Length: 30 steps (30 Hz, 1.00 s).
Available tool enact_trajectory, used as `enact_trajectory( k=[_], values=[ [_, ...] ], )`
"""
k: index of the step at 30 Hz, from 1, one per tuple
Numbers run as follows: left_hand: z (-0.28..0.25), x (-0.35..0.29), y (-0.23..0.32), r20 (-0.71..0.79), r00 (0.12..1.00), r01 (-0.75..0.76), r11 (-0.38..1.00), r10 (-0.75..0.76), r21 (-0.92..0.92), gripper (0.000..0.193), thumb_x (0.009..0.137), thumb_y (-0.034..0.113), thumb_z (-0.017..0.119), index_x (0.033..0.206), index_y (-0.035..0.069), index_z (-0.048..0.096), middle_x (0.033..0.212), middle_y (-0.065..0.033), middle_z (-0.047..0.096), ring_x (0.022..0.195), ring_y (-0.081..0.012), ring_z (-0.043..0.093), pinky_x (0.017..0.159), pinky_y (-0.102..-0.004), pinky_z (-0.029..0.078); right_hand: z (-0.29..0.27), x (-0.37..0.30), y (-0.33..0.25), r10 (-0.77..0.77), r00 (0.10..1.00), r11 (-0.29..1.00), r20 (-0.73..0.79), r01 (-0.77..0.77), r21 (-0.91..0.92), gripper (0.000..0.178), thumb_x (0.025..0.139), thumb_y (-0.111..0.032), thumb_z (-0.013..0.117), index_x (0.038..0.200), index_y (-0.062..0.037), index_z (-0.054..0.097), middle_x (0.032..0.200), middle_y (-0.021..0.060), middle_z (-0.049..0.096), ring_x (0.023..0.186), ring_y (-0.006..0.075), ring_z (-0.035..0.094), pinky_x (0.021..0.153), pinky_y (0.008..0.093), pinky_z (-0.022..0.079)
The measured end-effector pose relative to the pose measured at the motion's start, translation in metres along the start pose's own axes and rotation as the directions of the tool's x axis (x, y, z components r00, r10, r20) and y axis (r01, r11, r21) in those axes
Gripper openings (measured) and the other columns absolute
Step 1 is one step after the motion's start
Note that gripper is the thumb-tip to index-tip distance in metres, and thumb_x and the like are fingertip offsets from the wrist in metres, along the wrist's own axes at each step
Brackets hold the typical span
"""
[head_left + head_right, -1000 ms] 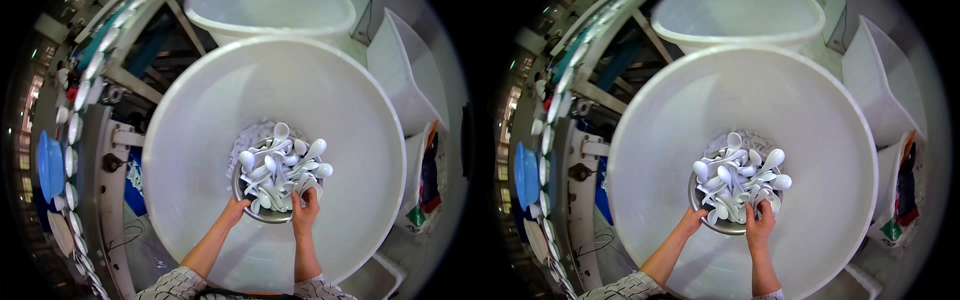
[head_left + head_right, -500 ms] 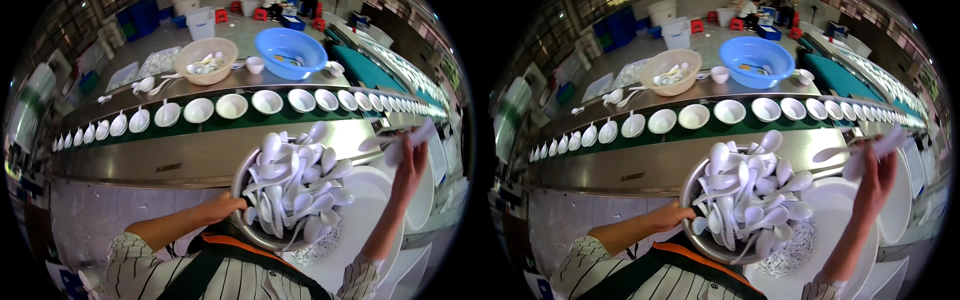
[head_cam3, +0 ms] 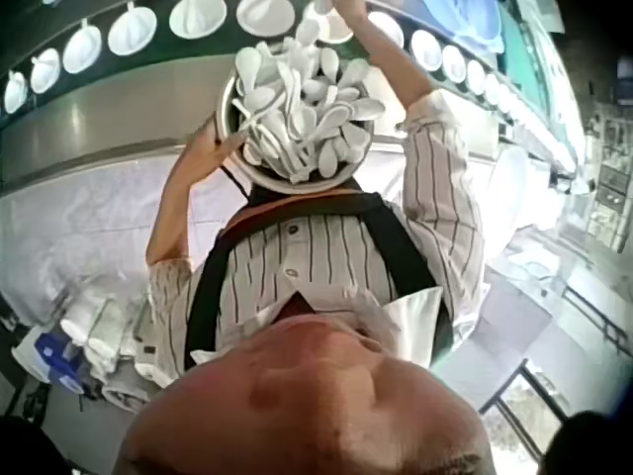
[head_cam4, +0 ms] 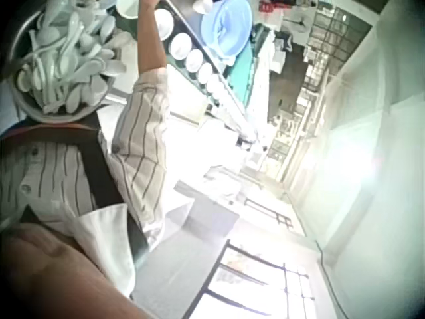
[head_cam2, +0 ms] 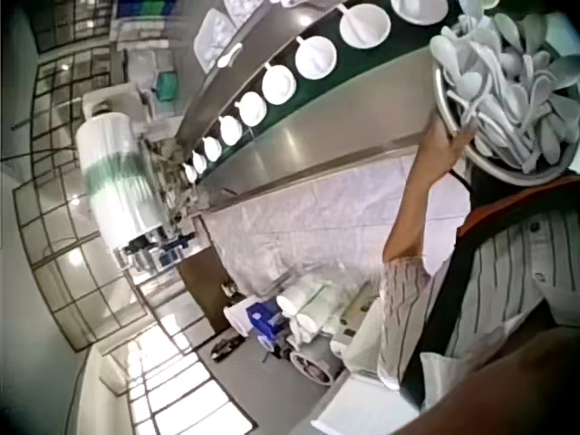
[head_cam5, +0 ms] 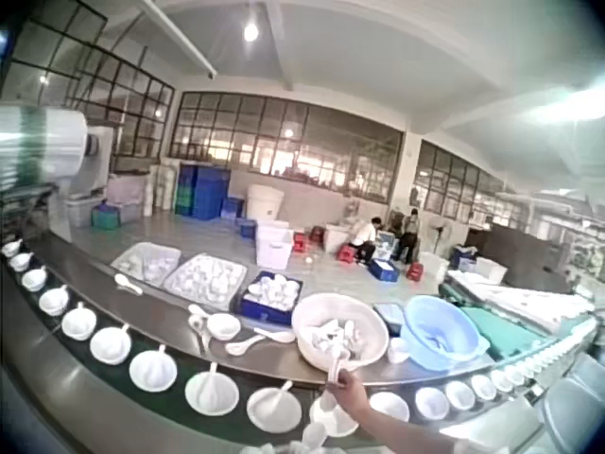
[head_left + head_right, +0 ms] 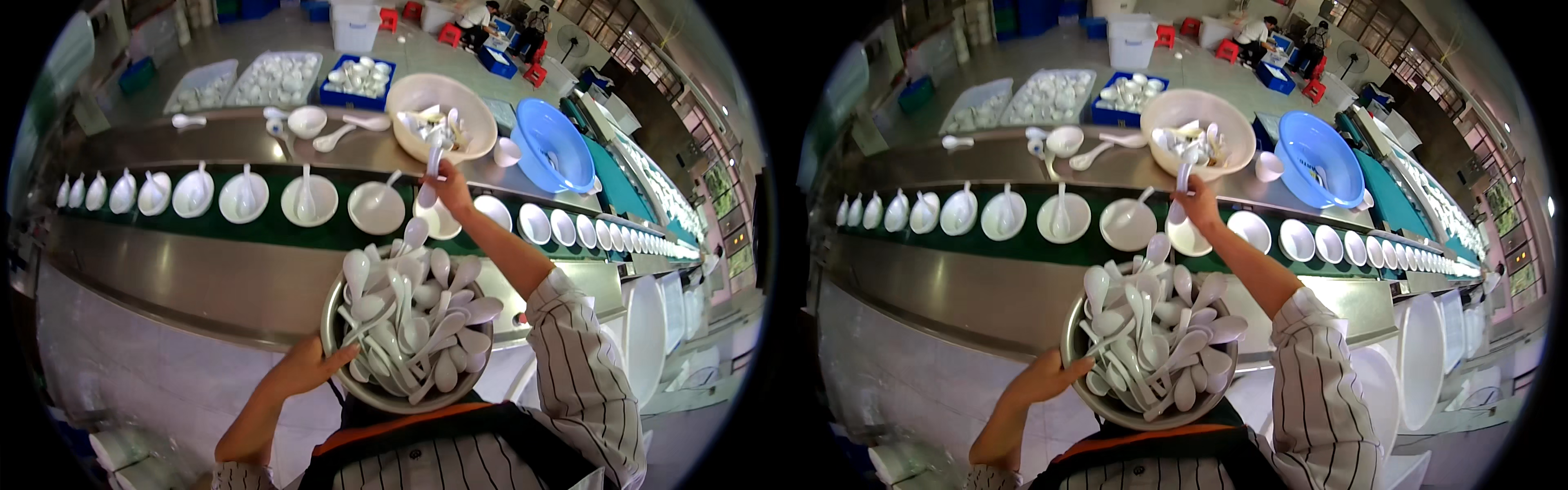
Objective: The person picks up individual plastic spoons from a large metal bowl and places them one by one into white bowls moving along a conveyor belt.
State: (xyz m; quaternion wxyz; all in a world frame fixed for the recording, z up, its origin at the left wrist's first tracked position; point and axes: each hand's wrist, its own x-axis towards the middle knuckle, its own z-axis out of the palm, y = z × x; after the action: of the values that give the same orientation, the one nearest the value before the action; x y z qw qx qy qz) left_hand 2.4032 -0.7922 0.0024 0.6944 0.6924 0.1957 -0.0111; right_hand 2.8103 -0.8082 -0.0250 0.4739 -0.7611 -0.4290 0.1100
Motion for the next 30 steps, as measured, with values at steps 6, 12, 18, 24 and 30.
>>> enact_trajectory(
  k=[6, 12, 18, 24, 30],
  values=[
    [-0.026, 0.079, -0.005, -0.344, 0.875, -0.424, 0.882, 0.340, -0.207, 0.054, 0.080, 0.030, 0.061, 0.119, 0.000, 0.041, 0.110, -0.0173, 0.052, 0.099, -0.0238, 0.052, 0.083, -0.0309, 0.041, -0.005, -0.007, 0.006, 0.249, 0.967, 0.894, 0.047, -0.210, -0.397, 0.025, 0.084, -0.025, 0.056, 0.088, -0.0006, 0.062, 0.075, 0.0031, 0.062, 0.066, 0.0102, 0.055, 0.061, 0.0260, 0.045],
    [-0.020, 0.125, 0.004, -0.247, 0.911, -0.335, 0.942, 0.329, 0.020, 0.029, 0.085, 0.022, 0.054, 0.107, 0.004, 0.051, 0.088, -0.0064, 0.055, 0.077, -0.0133, 0.050, 0.071, -0.0277, 0.042, -0.043, -0.007, -0.004, 0.217, 0.954, 0.968, -0.209, -0.239, -0.083, 0.026, 0.086, -0.025, 0.051, 0.082, -0.0013, 0.062, 0.074, 0.0045, 0.062, 0.068, 0.0127, 0.059, 0.060, 0.0271, 0.047],
    [-0.003, 0.136, 0.001, -0.347, 0.855, -0.368, 0.923, 0.385, 0.115, 0.030, 0.084, 0.024, 0.057, 0.095, 0.001, 0.041, 0.076, -0.0080, 0.050, 0.068, -0.0121, 0.047, 0.061, -0.0267, 0.042, -0.065, -0.034, -0.012, 0.062, 0.996, 0.881, -0.066, -0.086, -0.465, 0.037, 0.082, -0.034, 0.056, 0.100, -0.0027, 0.059, 0.081, 0.0136, 0.064, 0.070, 0.0239, 0.061, 0.066, 0.0318, 0.048],
    [0.024, 0.158, 0.018, -0.317, 0.872, -0.355, 0.928, 0.372, 0.114, 0.029, 0.086, 0.028, 0.053, 0.088, 0.001, 0.042, 0.071, -0.0134, 0.052, 0.064, -0.0192, 0.050, 0.060, -0.0321, 0.041, -0.083, -0.069, -0.084, 0.096, 0.763, 0.981, 0.639, 0.037, -0.192, 0.027, 0.086, -0.026, 0.052, 0.100, -0.0046, 0.060, 0.086, 0.0063, 0.061, 0.070, 0.0128, 0.058, 0.061, 0.0238, 0.050],
    [0.050, 0.175, 0.034, -0.373, 0.777, -0.485, 0.860, 0.507, 0.159, 0.018, 0.084, 0.019, 0.056, 0.082, 0.002, 0.054, 0.065, -0.0016, 0.047, 0.058, -0.0070, 0.041, 0.054, -0.0235, 0.036, -0.214, -0.043, -0.028, 0.251, 0.968, 0.952, 0.000, -0.247, 0.183, 0.031, 0.088, -0.025, 0.050, 0.104, 0.0006, 0.055, 0.094, 0.0099, 0.058, 0.078, 0.0147, 0.058, 0.065, 0.0258, 0.052]
  ],
)
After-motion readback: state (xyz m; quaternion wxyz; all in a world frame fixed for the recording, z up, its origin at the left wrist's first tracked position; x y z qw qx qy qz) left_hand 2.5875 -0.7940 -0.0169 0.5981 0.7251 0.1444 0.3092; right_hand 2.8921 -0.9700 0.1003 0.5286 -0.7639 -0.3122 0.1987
